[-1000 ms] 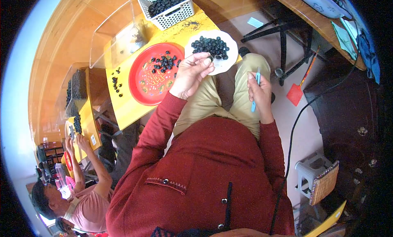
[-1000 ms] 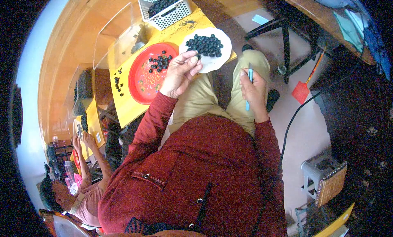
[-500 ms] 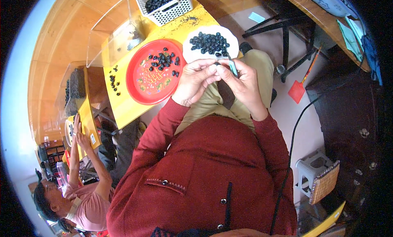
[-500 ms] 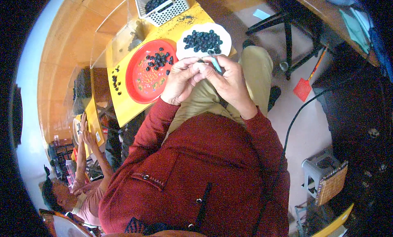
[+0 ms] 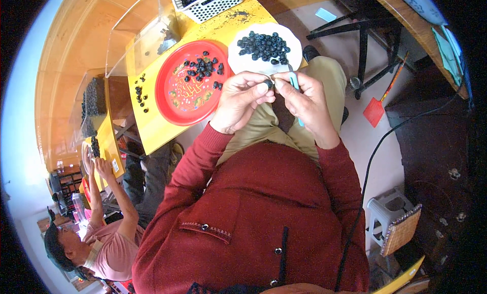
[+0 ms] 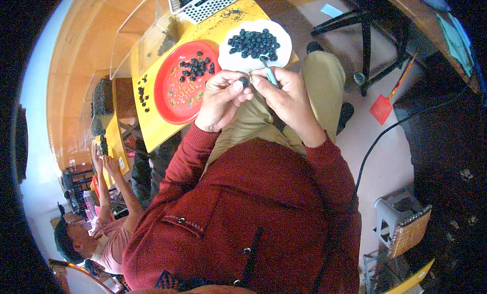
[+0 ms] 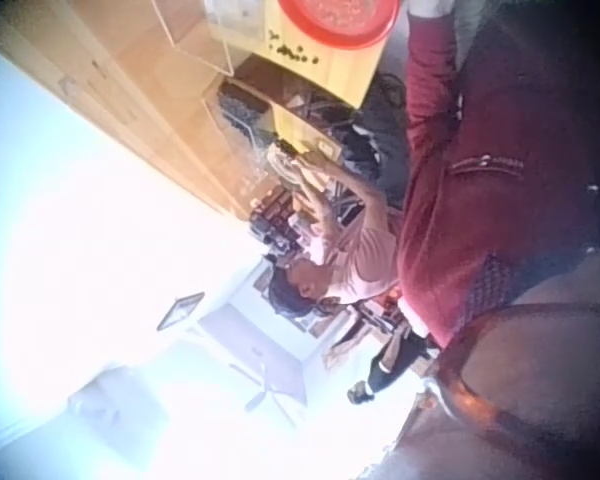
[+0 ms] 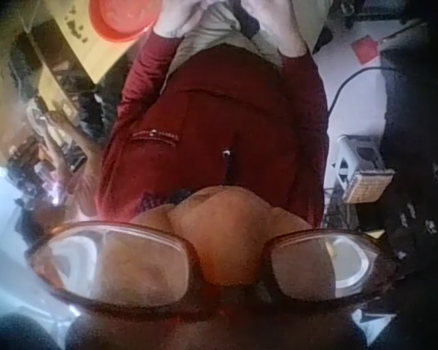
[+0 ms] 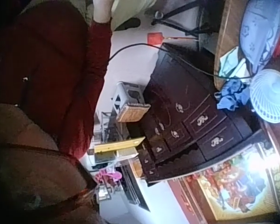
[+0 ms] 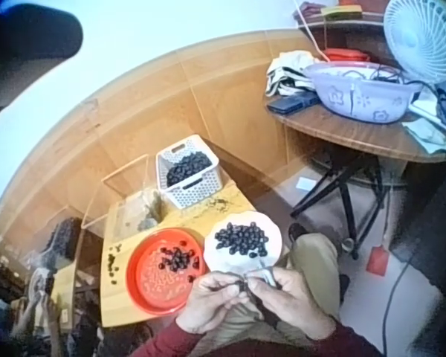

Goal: The person sorts blueberries by picking them up and moving them between containers or to a different area of a tray, using tweezers.

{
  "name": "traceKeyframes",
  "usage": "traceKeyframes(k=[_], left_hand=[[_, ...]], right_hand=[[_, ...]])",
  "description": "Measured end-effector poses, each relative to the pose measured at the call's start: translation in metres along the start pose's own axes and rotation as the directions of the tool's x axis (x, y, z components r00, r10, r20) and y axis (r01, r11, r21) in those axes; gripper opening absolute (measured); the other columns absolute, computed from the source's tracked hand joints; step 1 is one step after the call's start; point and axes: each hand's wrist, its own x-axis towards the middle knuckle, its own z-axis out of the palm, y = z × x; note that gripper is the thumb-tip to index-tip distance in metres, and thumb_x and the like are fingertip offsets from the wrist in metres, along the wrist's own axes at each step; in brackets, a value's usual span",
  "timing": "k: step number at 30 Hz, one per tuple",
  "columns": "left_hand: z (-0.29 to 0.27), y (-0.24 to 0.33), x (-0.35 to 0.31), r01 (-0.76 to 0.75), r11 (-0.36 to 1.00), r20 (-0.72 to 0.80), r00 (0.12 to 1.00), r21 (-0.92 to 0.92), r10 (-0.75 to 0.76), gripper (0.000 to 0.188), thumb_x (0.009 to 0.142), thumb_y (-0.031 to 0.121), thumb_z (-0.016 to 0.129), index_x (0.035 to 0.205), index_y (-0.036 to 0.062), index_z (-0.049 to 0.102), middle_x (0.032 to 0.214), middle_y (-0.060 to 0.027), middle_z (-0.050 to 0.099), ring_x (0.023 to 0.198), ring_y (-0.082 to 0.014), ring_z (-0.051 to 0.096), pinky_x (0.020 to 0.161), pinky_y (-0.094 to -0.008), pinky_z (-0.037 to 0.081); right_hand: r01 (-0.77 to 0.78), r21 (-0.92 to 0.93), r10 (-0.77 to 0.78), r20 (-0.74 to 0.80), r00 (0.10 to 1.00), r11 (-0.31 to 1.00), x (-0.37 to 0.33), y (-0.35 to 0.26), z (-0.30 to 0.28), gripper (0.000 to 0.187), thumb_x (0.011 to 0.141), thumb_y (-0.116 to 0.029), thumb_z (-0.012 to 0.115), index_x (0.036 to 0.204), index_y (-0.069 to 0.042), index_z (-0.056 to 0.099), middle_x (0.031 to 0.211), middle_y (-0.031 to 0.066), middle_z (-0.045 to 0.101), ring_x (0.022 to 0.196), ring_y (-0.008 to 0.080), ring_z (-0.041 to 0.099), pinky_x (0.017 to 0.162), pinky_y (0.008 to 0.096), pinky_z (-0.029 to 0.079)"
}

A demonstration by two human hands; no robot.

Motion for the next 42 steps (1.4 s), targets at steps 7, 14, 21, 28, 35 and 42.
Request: traceKeyframes(k=[7,14,21,28,35,42], left_hand=[[0.001,-0.002,0.002,0.006,1.000,-0.033,0.999,-0.001,-0.006,0.017,0.088,-0.001,0.061,0.105,-0.0012,0.061,0.097,-0.0134,0.067,0.084,-0.0196,0.067,0.078,-0.0333,0.057],[0.005,-0.006,0.000,0.000,1.000,-0.032,0.999,-0.015,0.000,0.016,0.088,-0.002,0.061,0.104,-0.0005,0.062,0.098,-0.0127,0.067,0.087,-0.0193,0.067,0.078,-0.0326,0.057],[0.007,-0.007,-0.002,-0.001,1.000,0.010,1.000,-0.021,0.001,0.017,0.088,-0.003,0.060,0.105,-0.0005,0.063,0.099,-0.0124,0.067,0.089,-0.0188,0.066,0.080,-0.0324,0.056],[0.011,-0.006,-0.004,-0.016,0.996,0.006,1.000,0.091,0.016,0.011,0.088,0.002,0.062,0.099,0.0014,0.062,0.098,-0.0125,0.065,0.084,-0.0161,0.062,0.075,-0.0294,0.053],[0.016,-0.002,-0.009,-0.061,0.993,0.073,0.996,0.102,0.054,0.012,0.088,0.003,0.062,0.100,0.0034,0.063,0.098,-0.0118,0.062,0.090,-0.0176,0.059,0.078,-0.0283,0.050],[0.017,-0.008,-0.010,-0.051,0.998,-0.005,0.999,0.046,0.051,0.014,0.087,0.001,0.063,0.101,-0.0001,0.063,0.096,-0.0126,0.067,0.083,-0.0173,0.064,0.073,-0.0289,0.053]], right_hand=[[0.385,-0.515,-0.382,0.118,0.917,0.766,-0.011,-0.001,0.000,0.036,0.094,-0.027,0.056,0.111,0.005,0.059,0.097,0.0201,0.063,0.090,0.0287,0.065,0.077,0.0350,0.049],[0.410,-0.623,-0.409,0.154,0.899,0.667,-0.017,-0.006,0.000,0.036,0.093,-0.025,0.057,0.115,0.003,0.059,0.098,0.0193,0.063,0.089,0.0320,0.065,0.075,0.0363,0.050],[0.422,-0.641,-0.421,0.165,0.892,0.641,-0.021,-0.006,-0.004,0.035,0.092,-0.024,0.058,0.115,0.003,0.059,0.101,0.0193,0.064,0.091,0.0326,0.065,0.076,0.0366,0.051],[0.426,-0.600,-0.411,0.173,0.895,0.677,-0.022,-0.003,-0.009,0.035,0.091,-0.022,0.060,0.114,0.005,0.060,0.101,0.0202,0.065,0.090,0.0324,0.066,0.077,0.0360,0.051],[0.380,-0.467,-0.351,0.153,0.924,0.798,-0.024,-0.004,-0.011,0.036,0.092,-0.023,0.060,0.113,0.007,0.060,0.100,0.0207,0.066,0.089,0.0275,0.067,0.076,0.0335,0.051],[0.457,-0.476,-0.439,0.156,0.885,0.751,-0.029,-0.005,-0.008,0.037,0.091,-0.025,0.062,0.112,0.006,0.061,0.099,0.0187,0.065,0.088,0.0262,0.066,0.076,0.0325,0.050]])
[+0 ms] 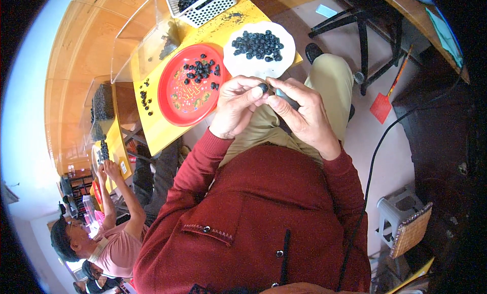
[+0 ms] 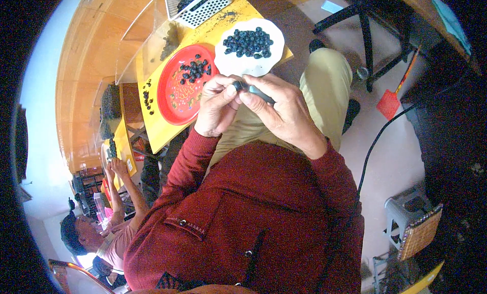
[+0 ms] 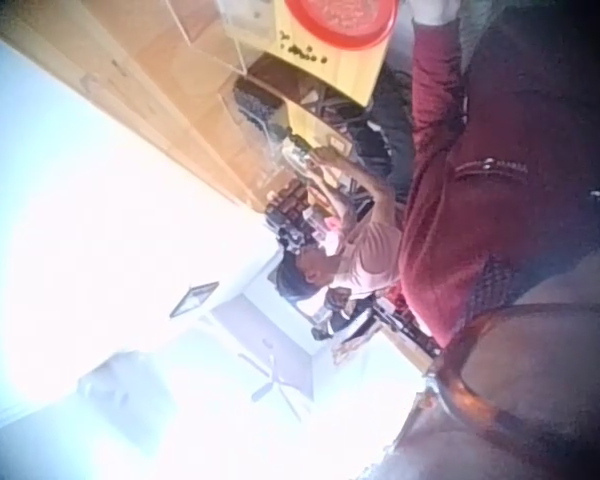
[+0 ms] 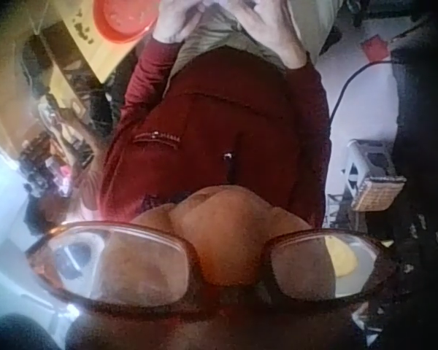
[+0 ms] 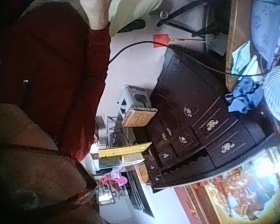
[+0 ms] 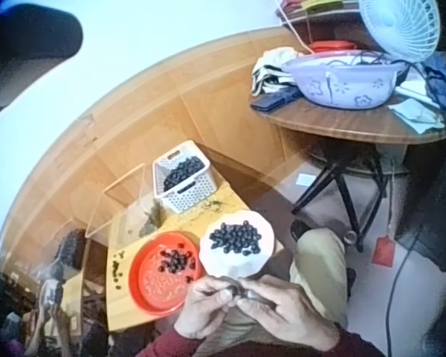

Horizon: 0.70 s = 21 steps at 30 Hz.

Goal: The person sorts blueberries by picking them up and moving them between containers or to a different area of a tray, using tweezers.

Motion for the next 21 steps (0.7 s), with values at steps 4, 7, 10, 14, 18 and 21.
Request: traceKeyframes(k=[4,7,10,14,18,21], left_hand=[[0.0043,-0.0028,-0.0006,0.012,1.000,-0.011,1.000,-0.009,-0.012,0.015,0.087,0.001,0.064,0.101,0.0002,0.064,0.098,-0.0125,0.067,0.083,-0.0168,0.064,0.073,-0.0287,0.052],[0.0043,-0.0041,-0.0006,0.023,1.000,0.036,0.999,0.007,-0.023,0.014,0.086,0.001,0.064,0.101,0.0004,0.064,0.099,-0.0126,0.067,0.085,-0.0170,0.064,0.074,-0.0289,0.053],[0.0092,-0.0038,-0.0007,0.021,1.000,0.025,0.999,0.006,-0.021,0.014,0.086,0.001,0.064,0.100,-0.0002,0.064,0.100,-0.0137,0.066,0.085,-0.0187,0.065,0.075,-0.0298,0.054],[0.0081,-0.0033,0.0002,0.041,0.999,0.097,0.994,0.019,-0.042,0.013,0.086,0.001,0.063,0.099,-0.0018,0.063,0.100,-0.0162,0.066,0.085,-0.0214,0.065,0.076,-0.0318,0.055],[0.0073,-0.0044,-0.0001,0.052,0.998,0.096,0.994,0.023,-0.054,0.013,0.087,0.001,0.063,0.099,-0.0027,0.063,0.100,-0.0172,0.065,0.085,-0.0226,0.066,0.077,-0.0332,0.056],[0.0030,-0.0049,-0.0007,0.057,0.998,0.106,0.993,0.024,-0.059,0.013,0.087,0.000,0.063,0.099,-0.0031,0.063,0.100,-0.0173,0.065,0.085,-0.0227,0.066,0.078,-0.0340,0.056]], right_hand=[[-0.010,0.034,0.011,-0.024,1.000,0.999,-0.0009,-0.0024,0.0008,0.034,0.091,-0.022,0.063,0.111,0.005,0.061,0.099,0.0186,0.065,0.088,0.0252,0.065,0.076,0.0317,0.050],[-0.010,0.074,0.014,-0.050,0.999,0.997,-0.0014,-0.0032,0.0014,0.031,0.090,-0.019,0.064,0.110,0.005,0.061,0.098,0.0154,0.066,0.088,0.0205,0.065,0.077,0.0299,0.049],[-0.116,0.263,0.134,-0.050,0.990,0.958,-0.0018,-0.0032,0.0013,0.028,0.089,-0.017,0.066,0.107,0.004,0.064,0.091,0.0092,0.067,0.084,0.0140,0.063,0.075,0.0279,0.050],[-0.281,0.555,0.311,0.042,0.949,0.783,-0.0048,0.0027,-0.0017,0.022,0.089,-0.017,0.066,0.102,0.001,0.068,0.071,-0.0018,0.061,0.058,0.0024,0.050,0.051,0.0192,0.039],[-0.343,0.615,0.392,0.059,0.918,0.710,-0.0047,0.0059,0.0007,0.020,0.090,-0.017,0.065,0.101,-0.001,0.069,0.062,-0.0071,0.054,0.047,-0.0027,0.036,0.040,0.0165,0.022],[-0.372,0.610,0.418,0.072,0.905,0.699,-0.0040,0.0048,0.0012,0.019,0.091,-0.017,0.064,0.100,-0.002,0.069,0.062,-0.0070,0.054,0.047,-0.0021,0.038,0.040,0.0166,0.025]])
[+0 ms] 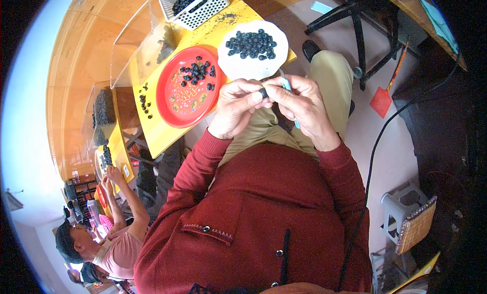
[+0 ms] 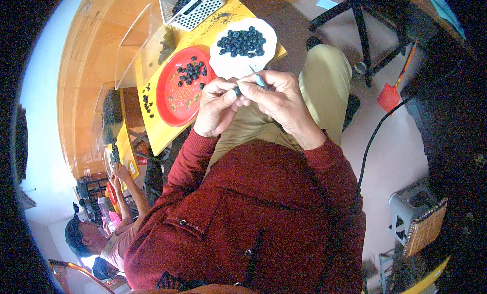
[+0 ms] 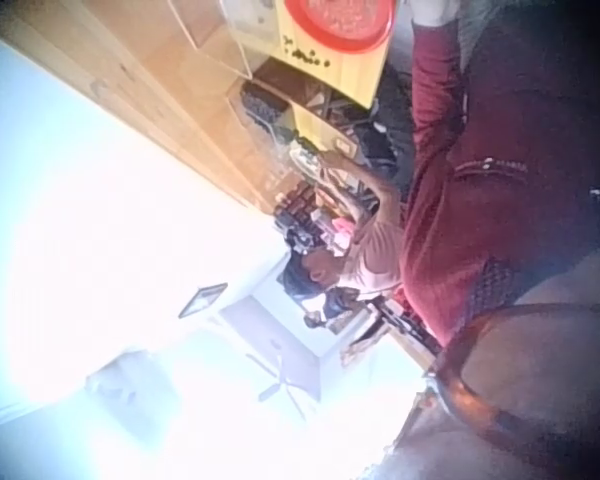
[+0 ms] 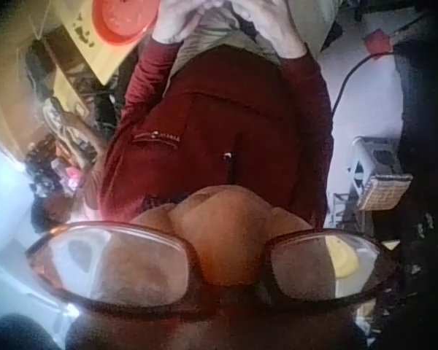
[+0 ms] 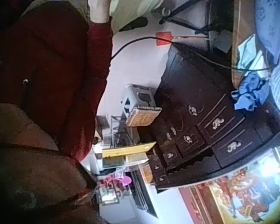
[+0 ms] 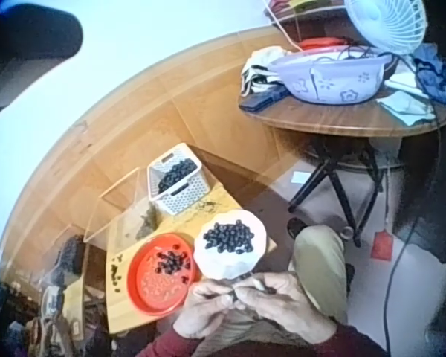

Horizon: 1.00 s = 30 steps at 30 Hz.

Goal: The person sorts blueberries by picking them up and moving them between containers or to a different area of a tray, using tweezers.

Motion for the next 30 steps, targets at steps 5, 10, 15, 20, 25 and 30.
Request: traceKeyframes(k=[5,10,15,20,25,30], left_hand=[[0.001,0.000,-0.001,0.012,1.000,-0.027,1.000,-0.009,-0.012,0.013,0.086,0.000,0.063,0.099,-0.0031,0.063,0.100,-0.0173,0.065,0.084,-0.0224,0.066,0.077,-0.0342,0.057],[0.002,0.002,-0.005,0.026,1.000,0.013,1.000,-0.001,-0.026,0.013,0.085,-0.001,0.065,0.098,-0.0027,0.063,0.097,-0.0162,0.065,0.083,-0.0224,0.066,0.076,-0.0349,0.057],[-0.006,0.016,-0.010,0.008,0.952,-0.171,0.984,0.305,0.047,0.014,0.083,-0.001,0.067,0.096,-0.0024,0.065,0.091,-0.0134,0.066,0.080,-0.0194,0.066,0.074,-0.0312,0.056],[-0.046,0.045,-0.008,0.026,0.481,-0.236,0.894,0.876,0.381,0.011,0.081,0.000,0.070,0.092,-0.0005,0.068,0.084,-0.0056,0.068,0.076,-0.0091,0.063,0.070,-0.0230,0.051],[-0.071,0.070,-0.001,0.201,0.147,-0.246,0.864,0.968,0.439,0.011,0.079,0.003,0.069,0.090,-0.0001,0.070,0.082,-0.0089,0.069,0.073,-0.0159,0.066,0.068,-0.0274,0.052],[-0.077,0.064,0.006,0.167,0.056,-0.175,0.882,0.984,0.439,0.017,0.075,0.005,0.070,0.091,0.0001,0.069,0.088,-0.0148,0.068,0.078,-0.0237,0.068,0.072,-0.0321,0.053]], right_hand=[[0.011,-0.010,-0.011,0.024,1.000,1.000,-0.002,0.001,0.000,0.018,0.091,-0.015,0.063,0.101,-0.002,0.069,0.063,-0.0067,0.055,0.048,-0.0019,0.039,0.041,0.0163,0.026],[0.028,-0.092,-0.025,0.036,0.999,0.995,-0.003,0.004,-0.007,0.017,0.091,-0.012,0.061,0.102,-0.002,0.068,0.065,-0.0062,0.056,0.049,-0.0016,0.040,0.042,0.0164,0.028],[-0.012,-0.145,0.005,-0.049,0.999,0.989,-0.007,0.011,-0.008,0.016,0.091,-0.012,0.061,0.101,-0.002,0.068,0.067,-0.0070,0.055,0.054,-0.0006,0.043,0.046,0.0170,0.031],[-0.016,-0.203,-0.008,-0.117,0.993,0.979,-0.013,0.018,-0.017,0.015,0.091,-0.012,0.062,0.099,0.000,0.069,0.068,-0.0071,0.054,0.056,-0.0003,0.043,0.048,0.0177,0.032],[-0.020,-0.155,0.001,-0.120,0.993,0.988,-0.018,0.024,-0.019,0.016,0.091,-0.012,0.063,0.100,0.000,0.068,0.067,-0.0069,0.054,0.055,-0.0005,0.042,0.047,0.0178,0.031],[-0.033,-0.173,0.005,-0.160,0.987,0.984,-0.023,0.026,-0.024,0.016,0.091,-0.012,0.062,0.102,-0.001,0.068,0.067,-0.0073,0.053,0.054,-0.0008,0.041,0.047,0.0174,0.030]])
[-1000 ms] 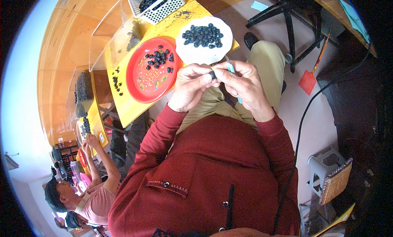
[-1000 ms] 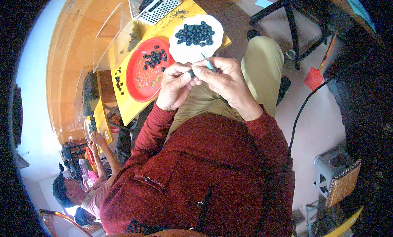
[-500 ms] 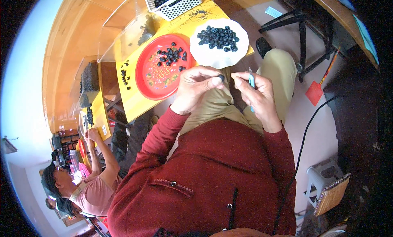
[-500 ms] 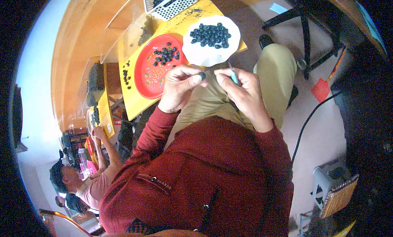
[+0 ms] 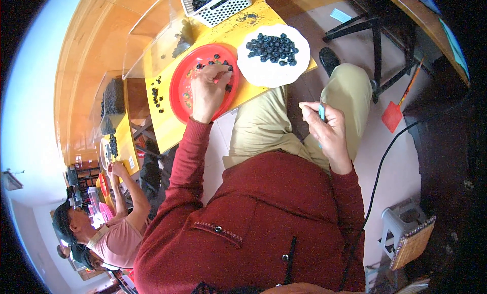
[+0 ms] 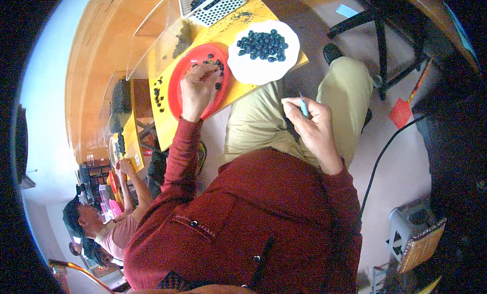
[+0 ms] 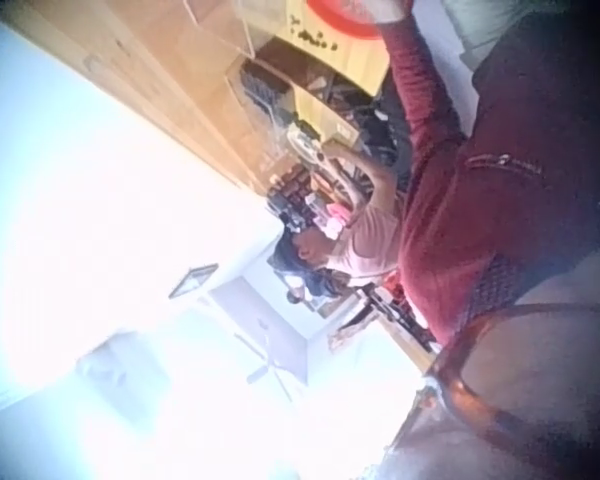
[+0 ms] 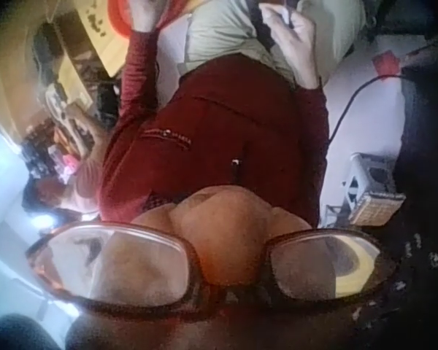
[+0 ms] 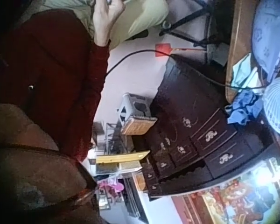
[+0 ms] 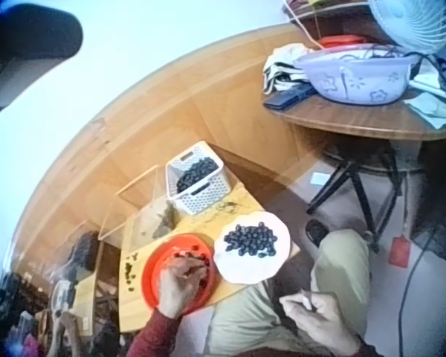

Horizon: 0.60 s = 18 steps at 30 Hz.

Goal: The person sorts blueberries by picking them up and moving them between containers or to a different area of a tray, using tweezers.

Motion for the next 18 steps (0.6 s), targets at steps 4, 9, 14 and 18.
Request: traceKeyframes(k=[4,9,14,18], left_hand=[[0.023,0.023,0.002,-0.197,0.977,0.082,0.978,0.077,0.191,0.015,0.074,0.003,0.069,0.088,0.0015,0.069,0.089,-0.0145,0.068,0.084,-0.0288,0.067,0.075,-0.0337,0.053],[0.059,0.053,0.017,-0.408,0.911,0.238,0.893,0.066,0.382,0.020,0.075,0.009,0.069,0.095,0.0045,0.069,0.093,-0.0115,0.067,0.084,-0.0299,0.064,0.075,-0.0371,0.052],[0.082,0.057,0.038,-0.576,0.803,0.327,0.796,0.151,0.509,0.021,0.076,0.011,0.066,0.097,0.0066,0.069,0.095,-0.0095,0.065,0.089,-0.0293,0.060,0.077,-0.0388,0.051],[0.091,0.062,0.047,-0.636,0.736,0.376,0.756,0.231,0.535,0.024,0.075,0.011,0.066,0.098,0.0076,0.070,0.097,-0.0095,0.061,0.091,-0.0293,0.055,0.079,-0.0391,0.049]], right_hand=[[-0.009,-0.003,0.009,-0.014,1.000,1.000,-0.005,0.001,-0.007,0.016,0.092,-0.012,0.061,0.101,-0.001,0.068,0.068,-0.0076,0.053,0.054,-0.0007,0.040,0.047,0.0174,0.030],[-0.014,-0.017,0.013,-0.040,0.999,1.000,-0.010,0.005,-0.011,0.016,0.092,-0.013,0.062,0.101,-0.001,0.068,0.068,-0.0077,0.052,0.054,-0.0005,0.039,0.047,0.0180,0.029],[-0.029,-0.005,0.028,-0.082,0.996,1.000,-0.016,0.002,-0.016,0.016,0.091,-0.014,0.063,0.100,-0.001,0.068,0.068,-0.0078,0.052,0.054,-0.0006,0.038,0.047,0.0178,0.028],[-0.052,0.043,0.056,-0.107,0.993,0.998,-0.021,0.004,-0.023,0.016,0.091,-0.013,0.063,0.100,-0.001,0.068,0.067,-0.0084,0.051,0.053,-0.0009,0.037,0.046,0.0176,0.027]])
